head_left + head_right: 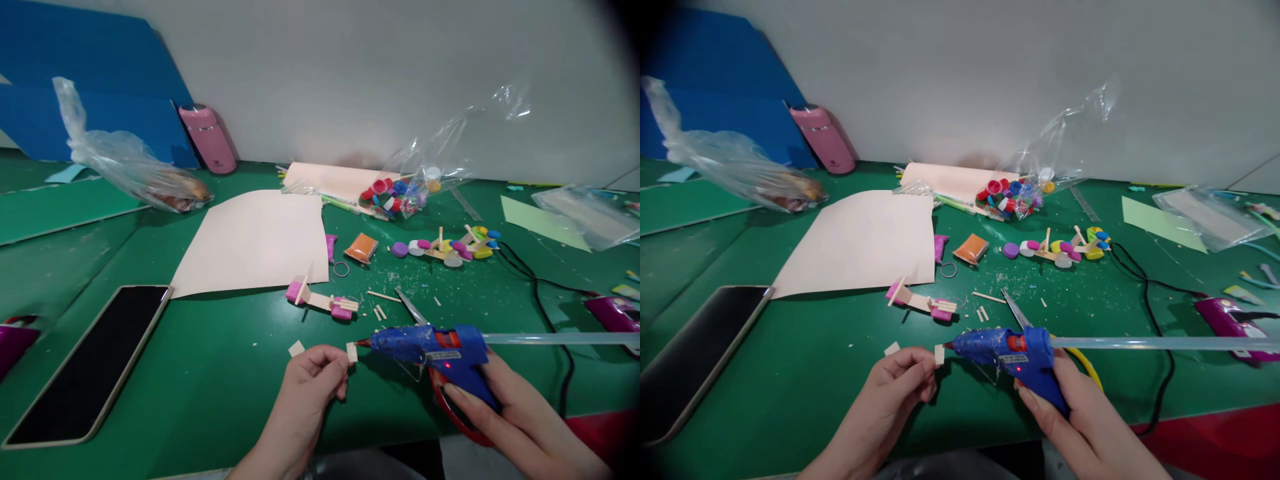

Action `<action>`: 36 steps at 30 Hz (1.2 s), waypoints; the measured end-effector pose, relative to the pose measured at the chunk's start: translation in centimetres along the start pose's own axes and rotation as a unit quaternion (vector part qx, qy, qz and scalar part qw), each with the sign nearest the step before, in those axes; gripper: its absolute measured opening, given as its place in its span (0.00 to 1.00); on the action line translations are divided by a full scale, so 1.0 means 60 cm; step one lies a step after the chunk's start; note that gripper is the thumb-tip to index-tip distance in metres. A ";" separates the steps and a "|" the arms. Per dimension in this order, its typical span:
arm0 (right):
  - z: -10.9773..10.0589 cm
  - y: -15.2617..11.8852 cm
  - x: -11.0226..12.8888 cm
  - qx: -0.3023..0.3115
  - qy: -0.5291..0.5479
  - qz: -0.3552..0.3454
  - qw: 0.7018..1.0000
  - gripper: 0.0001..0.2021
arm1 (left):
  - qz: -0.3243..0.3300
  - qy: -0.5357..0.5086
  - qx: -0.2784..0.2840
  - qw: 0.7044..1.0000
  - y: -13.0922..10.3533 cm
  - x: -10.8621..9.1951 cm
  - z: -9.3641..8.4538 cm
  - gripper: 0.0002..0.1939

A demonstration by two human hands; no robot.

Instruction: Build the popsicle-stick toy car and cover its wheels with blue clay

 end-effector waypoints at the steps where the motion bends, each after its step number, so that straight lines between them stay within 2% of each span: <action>1: -0.001 0.000 0.001 -0.003 0.002 0.002 1.000 0.20 | 0.000 0.001 0.001 1.000 0.000 0.000 0.000 0.06; 5: -0.002 0.000 0.002 -0.014 0.015 0.024 1.000 0.19 | 0.001 0.002 0.002 1.000 0.001 0.000 0.000 0.07; 11: -0.006 0.003 0.011 -0.001 0.024 -0.014 1.000 0.19 | -0.001 0.003 -0.002 1.000 0.000 0.001 0.002 0.07; 18: -0.012 -0.001 0.033 0.011 0.039 0.004 0.999 0.17 | 0.000 0.000 -0.001 1.000 0.001 0.002 0.002 0.07; 31: -0.011 -0.007 0.026 0.002 0.035 0.016 0.999 0.18 | -0.001 -0.007 -0.006 1.000 0.001 0.001 0.003 0.07; 36: -0.006 -0.009 0.019 -0.014 0.066 0.037 0.997 0.16 | -0.003 -0.009 -0.008 1.000 0.000 -0.001 0.003 0.07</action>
Point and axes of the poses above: each hand's wrist, its own y-axis towards the middle knuckle, its own z-axis out of the palm, x = y × z, the point moved 3 cm from there along y, towards the middle knuckle, and after that the axes turned 8 degrees about -y, right-handed, at the moved point
